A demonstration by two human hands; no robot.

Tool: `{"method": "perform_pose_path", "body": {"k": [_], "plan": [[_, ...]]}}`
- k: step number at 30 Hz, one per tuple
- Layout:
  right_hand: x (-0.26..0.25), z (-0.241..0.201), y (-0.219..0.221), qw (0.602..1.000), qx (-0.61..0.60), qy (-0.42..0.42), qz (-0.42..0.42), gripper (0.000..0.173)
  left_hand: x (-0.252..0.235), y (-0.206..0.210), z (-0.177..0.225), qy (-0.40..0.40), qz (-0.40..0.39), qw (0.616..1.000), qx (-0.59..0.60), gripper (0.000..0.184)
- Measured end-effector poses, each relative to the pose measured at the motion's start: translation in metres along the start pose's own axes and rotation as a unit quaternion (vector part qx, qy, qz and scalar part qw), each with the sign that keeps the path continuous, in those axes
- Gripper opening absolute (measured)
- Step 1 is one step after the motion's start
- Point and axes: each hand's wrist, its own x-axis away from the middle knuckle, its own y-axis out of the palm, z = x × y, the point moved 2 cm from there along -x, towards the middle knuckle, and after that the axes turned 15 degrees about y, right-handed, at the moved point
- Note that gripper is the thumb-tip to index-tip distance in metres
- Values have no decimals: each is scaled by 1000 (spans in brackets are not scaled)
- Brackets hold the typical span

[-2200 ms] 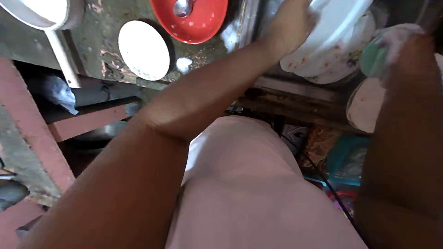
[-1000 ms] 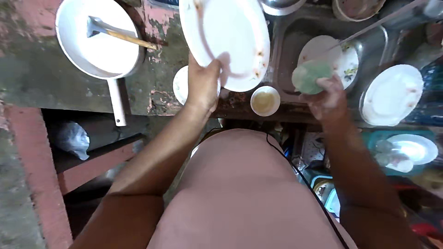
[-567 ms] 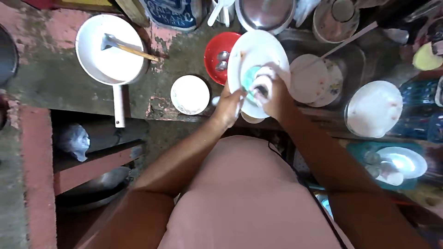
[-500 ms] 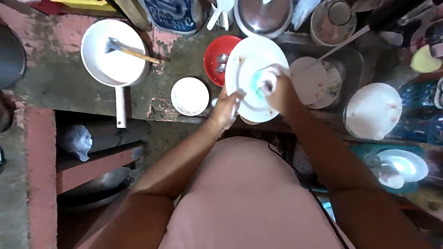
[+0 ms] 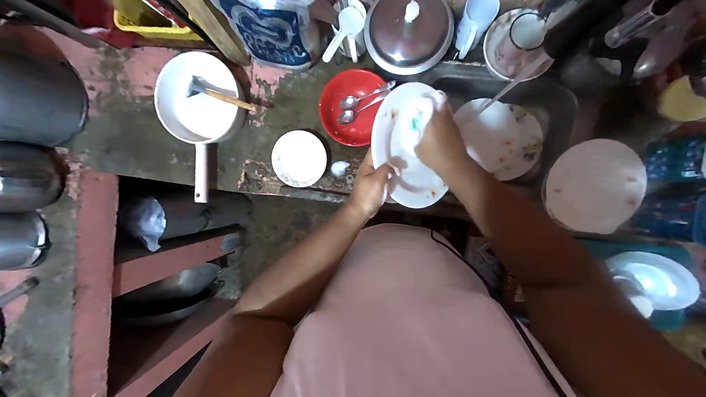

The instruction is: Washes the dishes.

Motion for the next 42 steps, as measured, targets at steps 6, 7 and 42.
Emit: {"method": "perform_pose_path", "body": {"k": [6, 7, 42], "plan": [[42, 15, 17, 981, 3, -83, -173, 46, -1, -22, 27, 63, 35, 996, -62, 51], [29, 33, 14, 987, 22, -54, -148, 45, -1, -24, 29, 55, 29, 997, -54, 50], [-20, -140, 55, 992, -93, 89, -11, 54, -62, -108, 51, 63, -101, 985, -126, 45]]}}
